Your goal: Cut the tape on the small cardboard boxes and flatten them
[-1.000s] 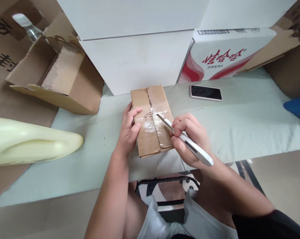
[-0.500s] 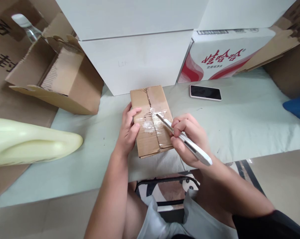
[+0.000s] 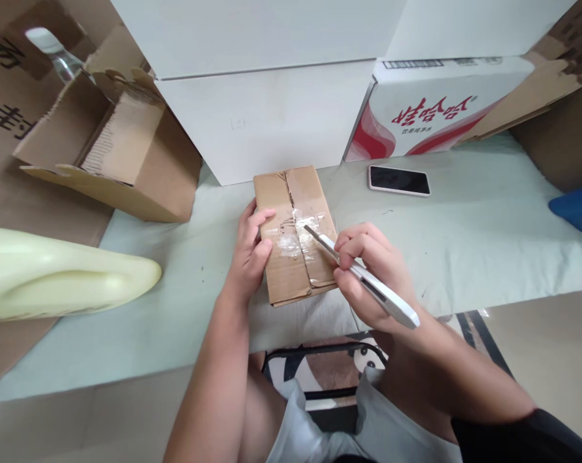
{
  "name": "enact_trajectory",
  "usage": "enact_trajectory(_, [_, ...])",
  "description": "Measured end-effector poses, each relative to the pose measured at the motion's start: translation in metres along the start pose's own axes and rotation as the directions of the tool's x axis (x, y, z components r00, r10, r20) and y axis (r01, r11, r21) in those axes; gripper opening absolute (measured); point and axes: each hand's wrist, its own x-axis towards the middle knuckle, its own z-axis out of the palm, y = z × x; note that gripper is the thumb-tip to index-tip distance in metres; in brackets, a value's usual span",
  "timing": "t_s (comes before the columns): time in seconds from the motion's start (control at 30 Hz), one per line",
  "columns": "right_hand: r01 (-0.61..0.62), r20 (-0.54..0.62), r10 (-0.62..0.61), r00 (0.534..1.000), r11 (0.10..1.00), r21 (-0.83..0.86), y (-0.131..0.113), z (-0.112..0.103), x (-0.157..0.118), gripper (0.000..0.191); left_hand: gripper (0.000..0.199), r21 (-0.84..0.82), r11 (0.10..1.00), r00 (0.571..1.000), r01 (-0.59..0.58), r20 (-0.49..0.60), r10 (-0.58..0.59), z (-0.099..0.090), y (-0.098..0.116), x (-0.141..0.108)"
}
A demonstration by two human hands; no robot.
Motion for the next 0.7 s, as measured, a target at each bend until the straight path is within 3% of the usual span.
enact_trajectory(0.7, [0.041,-0.055,-0.044,0.998,0.998,-0.057,0.0044,0.0015,-0.0014,0.021,0.050,-0.016,1.000,1.000,0.014,0.002,-0.014,0.0004,0.0013,-0.0006])
